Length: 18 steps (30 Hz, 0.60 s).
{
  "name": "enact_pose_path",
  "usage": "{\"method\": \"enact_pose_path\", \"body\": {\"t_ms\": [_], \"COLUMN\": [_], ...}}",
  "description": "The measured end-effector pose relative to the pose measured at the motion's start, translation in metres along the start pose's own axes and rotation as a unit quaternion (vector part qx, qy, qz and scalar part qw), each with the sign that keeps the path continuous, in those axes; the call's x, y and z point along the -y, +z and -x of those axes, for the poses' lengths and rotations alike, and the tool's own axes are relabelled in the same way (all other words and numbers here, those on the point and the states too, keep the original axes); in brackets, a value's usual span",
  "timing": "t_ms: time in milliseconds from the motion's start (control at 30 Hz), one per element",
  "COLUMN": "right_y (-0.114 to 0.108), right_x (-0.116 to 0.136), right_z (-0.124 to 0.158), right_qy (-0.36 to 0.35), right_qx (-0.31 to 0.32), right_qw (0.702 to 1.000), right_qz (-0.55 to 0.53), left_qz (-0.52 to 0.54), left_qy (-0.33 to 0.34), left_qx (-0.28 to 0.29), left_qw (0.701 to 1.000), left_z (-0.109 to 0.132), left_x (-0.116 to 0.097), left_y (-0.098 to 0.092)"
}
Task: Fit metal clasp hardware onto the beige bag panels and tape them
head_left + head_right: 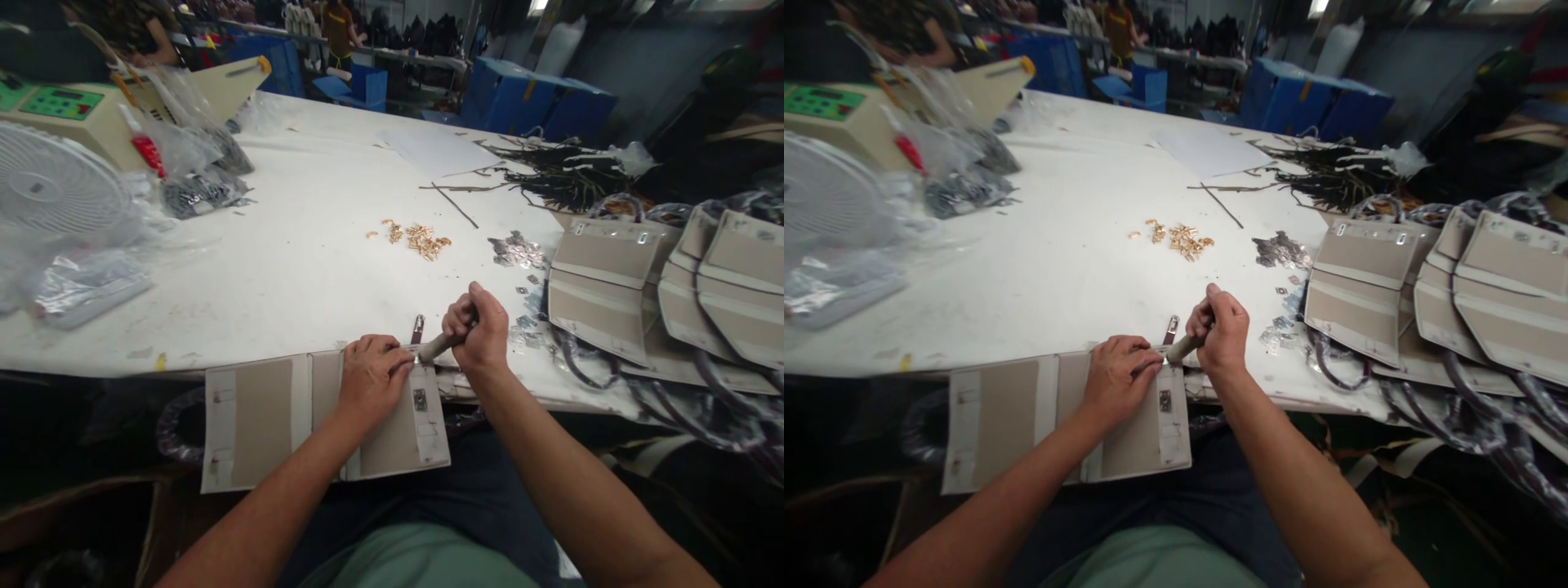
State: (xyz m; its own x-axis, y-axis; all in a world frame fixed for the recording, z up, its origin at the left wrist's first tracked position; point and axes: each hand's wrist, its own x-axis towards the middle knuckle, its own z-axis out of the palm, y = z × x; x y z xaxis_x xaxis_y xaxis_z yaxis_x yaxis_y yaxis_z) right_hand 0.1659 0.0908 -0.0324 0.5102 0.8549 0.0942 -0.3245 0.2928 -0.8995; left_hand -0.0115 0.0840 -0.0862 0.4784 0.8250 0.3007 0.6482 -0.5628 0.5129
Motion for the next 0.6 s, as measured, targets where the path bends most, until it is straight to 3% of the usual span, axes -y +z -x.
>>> {"method": "enact_pose_path", "body": {"t_ms": [133, 233, 333, 467, 600], "right_y": [0.003, 0.012, 0.022, 0.026, 0.023], "right_x": [-0.003, -0.003, 0.002, 0.011, 0.013], "right_z": [0.009, 0.017, 0.020, 0.023, 0.028], "right_qy": [-0.025, -0.036, -0.048, -0.042, -0.019], "right_qx": [0.020, 0.095, 0.184, 0.208, 0.236], "right_qw": [0.999, 0.986, 0.955, 0.943, 0.939], "right_qz": [0.033, 0.129, 0.228, 0.254, 0.250], "left_qz": [0.007, 0.000, -0.014, -0.028, -0.053], "left_qy": [0.002, -0.002, -0.015, -0.014, -0.097], "left_qx": [-0.002, -0.011, -0.005, 0.074, 0.188], "left_qw": [1.000, 1.000, 1.000, 0.997, 0.976], "left_z": [-0.001, -0.002, -0.007, -0.021, -0.039], "left_x": [0.000, 0.002, 0.007, 0.012, 0.010], "left_y": [0.002, 0.002, -0.002, -0.018, -0.030]}}
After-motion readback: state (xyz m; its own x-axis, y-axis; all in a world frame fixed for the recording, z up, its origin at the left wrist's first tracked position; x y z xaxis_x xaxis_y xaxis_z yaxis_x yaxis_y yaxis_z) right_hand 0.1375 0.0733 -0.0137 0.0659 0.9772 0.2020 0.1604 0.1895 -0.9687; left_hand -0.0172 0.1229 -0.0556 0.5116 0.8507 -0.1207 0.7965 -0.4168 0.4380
